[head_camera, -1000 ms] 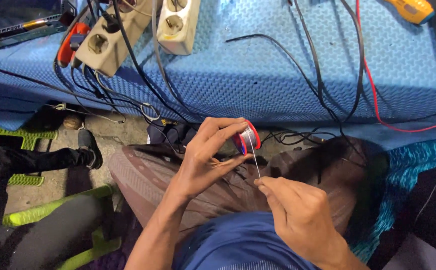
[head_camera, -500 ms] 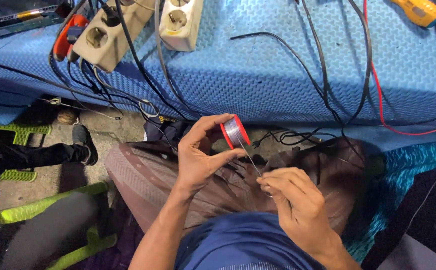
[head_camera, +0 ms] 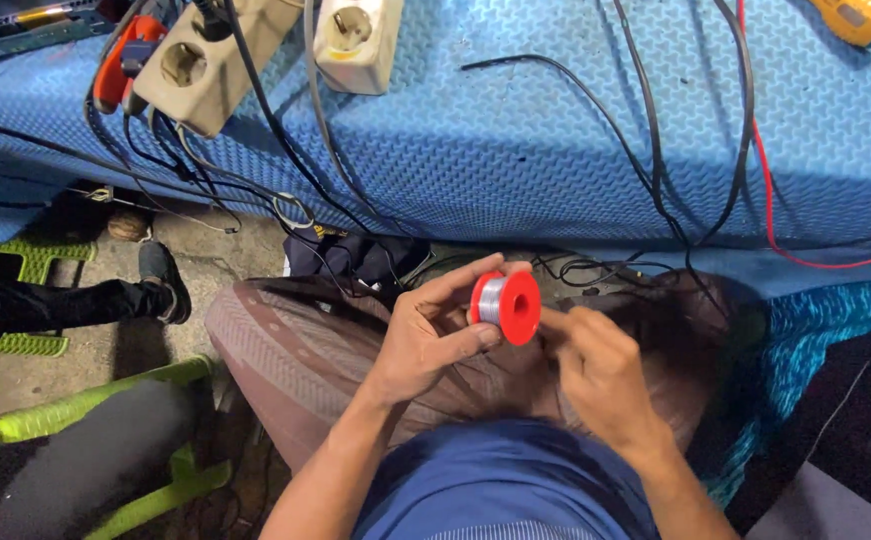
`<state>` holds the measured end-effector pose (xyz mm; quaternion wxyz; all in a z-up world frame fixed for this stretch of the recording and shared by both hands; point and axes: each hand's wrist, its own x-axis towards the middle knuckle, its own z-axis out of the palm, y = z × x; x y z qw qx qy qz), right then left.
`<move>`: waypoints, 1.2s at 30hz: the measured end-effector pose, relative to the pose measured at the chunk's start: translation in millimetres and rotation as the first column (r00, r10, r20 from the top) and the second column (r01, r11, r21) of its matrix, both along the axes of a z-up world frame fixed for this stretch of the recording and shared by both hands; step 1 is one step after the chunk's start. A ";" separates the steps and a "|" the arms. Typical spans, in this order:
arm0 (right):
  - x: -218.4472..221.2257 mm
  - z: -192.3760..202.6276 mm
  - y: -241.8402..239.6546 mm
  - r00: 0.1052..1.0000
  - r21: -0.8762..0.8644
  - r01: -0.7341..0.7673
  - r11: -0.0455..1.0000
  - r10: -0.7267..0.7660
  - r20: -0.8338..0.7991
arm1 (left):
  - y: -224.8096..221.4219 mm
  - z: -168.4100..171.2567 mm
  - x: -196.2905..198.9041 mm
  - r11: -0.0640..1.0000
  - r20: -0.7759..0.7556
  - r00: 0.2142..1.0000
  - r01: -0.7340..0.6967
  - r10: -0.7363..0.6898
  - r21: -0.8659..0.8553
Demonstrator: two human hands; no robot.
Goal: Inspecting a circuit board and handling solder wire at a repair bench.
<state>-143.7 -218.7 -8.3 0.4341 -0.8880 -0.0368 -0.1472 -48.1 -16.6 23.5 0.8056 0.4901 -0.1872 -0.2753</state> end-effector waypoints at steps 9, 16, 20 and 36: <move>14.8 39.4 -18.9 0.987 0.029 0.078 0.997 -0.081 0.139 | 1.2 -4.4 -8.0 0.971 -0.221 0.975 -0.048 -0.005 -0.233; -0.8 28.2 -20.8 0.988 0.034 0.012 0.999 -0.017 0.152 | 15.1 -2.3 -5.8 0.973 -0.234 0.972 -0.079 0.027 -0.216; -15.2 0.9 -15.2 0.986 0.456 0.102 0.884 -0.029 -0.164 | 13.6 -8.8 -8.6 0.952 -0.113 0.992 0.021 -0.058 -0.304; -12.8 -49.0 -27.3 0.969 0.971 0.240 -0.012 0.055 -0.239 | 8.9 -8.2 -15.0 0.965 -0.066 0.990 0.109 -0.128 -0.240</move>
